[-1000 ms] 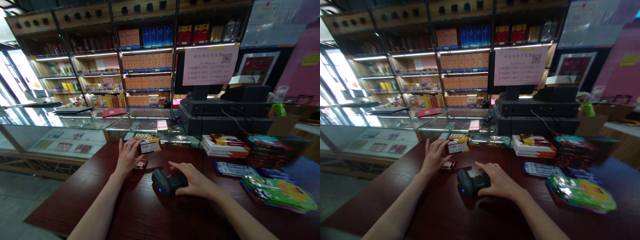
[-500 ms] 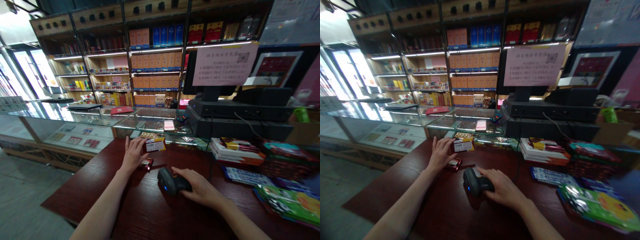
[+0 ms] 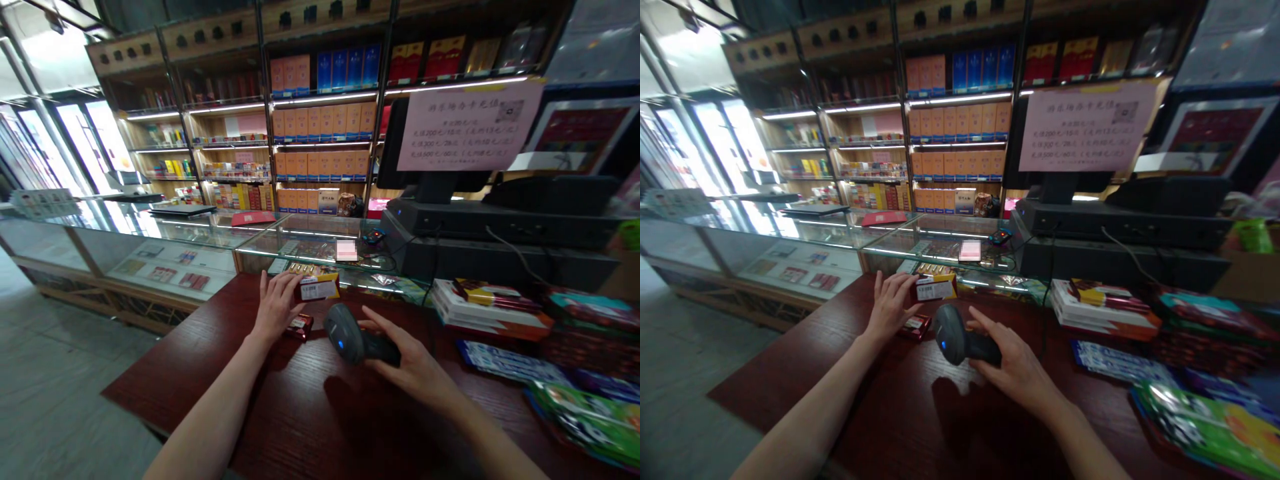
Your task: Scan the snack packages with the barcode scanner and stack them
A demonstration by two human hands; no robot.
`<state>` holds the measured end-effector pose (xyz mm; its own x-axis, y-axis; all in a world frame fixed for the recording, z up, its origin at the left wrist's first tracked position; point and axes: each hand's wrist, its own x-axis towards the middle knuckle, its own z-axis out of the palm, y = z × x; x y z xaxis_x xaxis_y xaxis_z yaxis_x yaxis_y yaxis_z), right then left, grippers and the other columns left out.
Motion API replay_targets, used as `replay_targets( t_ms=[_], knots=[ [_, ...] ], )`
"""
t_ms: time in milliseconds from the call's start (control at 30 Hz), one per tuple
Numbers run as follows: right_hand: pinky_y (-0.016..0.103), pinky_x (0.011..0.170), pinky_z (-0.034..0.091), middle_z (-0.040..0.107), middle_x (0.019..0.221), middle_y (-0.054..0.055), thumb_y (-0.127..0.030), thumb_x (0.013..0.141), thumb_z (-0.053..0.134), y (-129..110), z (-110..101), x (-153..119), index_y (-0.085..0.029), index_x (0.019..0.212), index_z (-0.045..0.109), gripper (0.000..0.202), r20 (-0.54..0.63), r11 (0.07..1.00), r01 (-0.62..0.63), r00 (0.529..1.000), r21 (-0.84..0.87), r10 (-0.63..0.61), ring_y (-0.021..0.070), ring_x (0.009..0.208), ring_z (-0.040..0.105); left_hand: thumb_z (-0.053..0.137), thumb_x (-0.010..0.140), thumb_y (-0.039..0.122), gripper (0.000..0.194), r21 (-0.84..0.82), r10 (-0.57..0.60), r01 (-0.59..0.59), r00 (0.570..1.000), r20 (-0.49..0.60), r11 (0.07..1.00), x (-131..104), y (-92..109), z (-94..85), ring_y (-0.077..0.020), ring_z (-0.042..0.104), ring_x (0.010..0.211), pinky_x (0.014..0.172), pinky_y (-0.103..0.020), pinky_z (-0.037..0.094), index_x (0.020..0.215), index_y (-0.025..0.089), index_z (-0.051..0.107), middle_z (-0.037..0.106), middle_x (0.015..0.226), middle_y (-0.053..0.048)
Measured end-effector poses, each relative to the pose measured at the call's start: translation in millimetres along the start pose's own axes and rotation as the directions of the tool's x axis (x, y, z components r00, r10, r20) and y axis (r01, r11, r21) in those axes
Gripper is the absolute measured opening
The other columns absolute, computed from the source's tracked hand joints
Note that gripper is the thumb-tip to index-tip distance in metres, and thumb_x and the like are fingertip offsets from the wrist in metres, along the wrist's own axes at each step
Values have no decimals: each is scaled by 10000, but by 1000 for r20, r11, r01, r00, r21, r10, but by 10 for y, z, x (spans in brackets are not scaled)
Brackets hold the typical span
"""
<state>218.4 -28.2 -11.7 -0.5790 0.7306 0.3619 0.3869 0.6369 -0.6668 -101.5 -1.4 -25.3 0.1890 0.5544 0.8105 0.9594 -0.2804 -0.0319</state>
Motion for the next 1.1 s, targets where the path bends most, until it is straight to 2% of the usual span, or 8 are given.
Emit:
replay_targets(
  t_ms=[333,733,933,1100],
  knots=[
    [451,1106,407,601,1369,47,-324,847,700,-62,75,33,-374,1538,279,811,34,995,-46,998,87,44,252,1227,588,723,824,319,646,-1,3,-3,1000,0,1000,4,33,2,-288,516,1296,1232,-587,94,1414,237,471,626,1290,-99],
    [456,1089,415,612,1335,59,-320,841,693,-67,90,34,-359,1532,302,795,-8,995,-43,999,94,44,252,1202,593,714,831,324,623,-1,8,-8,1000,1,1000,8,33,13,-295,526,1286,1229,-594,97,1401,230,482,633,1280,-104],
    [412,1079,418,615,1337,49,-322,841,700,-45,91,27,-360,1531,303,797,-18,994,-53,998,96,55,239,1189,598,715,834,341,620,-12,11,-11,1000,4,1000,-1,29,15,-295,516,1297,1232,-590,93,1397,223,484,624,1298,-110],
    [395,1074,413,605,1351,46,-321,852,695,-22,95,15,-357,1543,268,814,14,995,-47,999,87,46,231,1196,590,721,822,315,659,-13,0,0,1000,12,1000,3,37,3,-293,509,1305,1233,-591,91,1424,239,461,622,1298,-101]
  ],
)
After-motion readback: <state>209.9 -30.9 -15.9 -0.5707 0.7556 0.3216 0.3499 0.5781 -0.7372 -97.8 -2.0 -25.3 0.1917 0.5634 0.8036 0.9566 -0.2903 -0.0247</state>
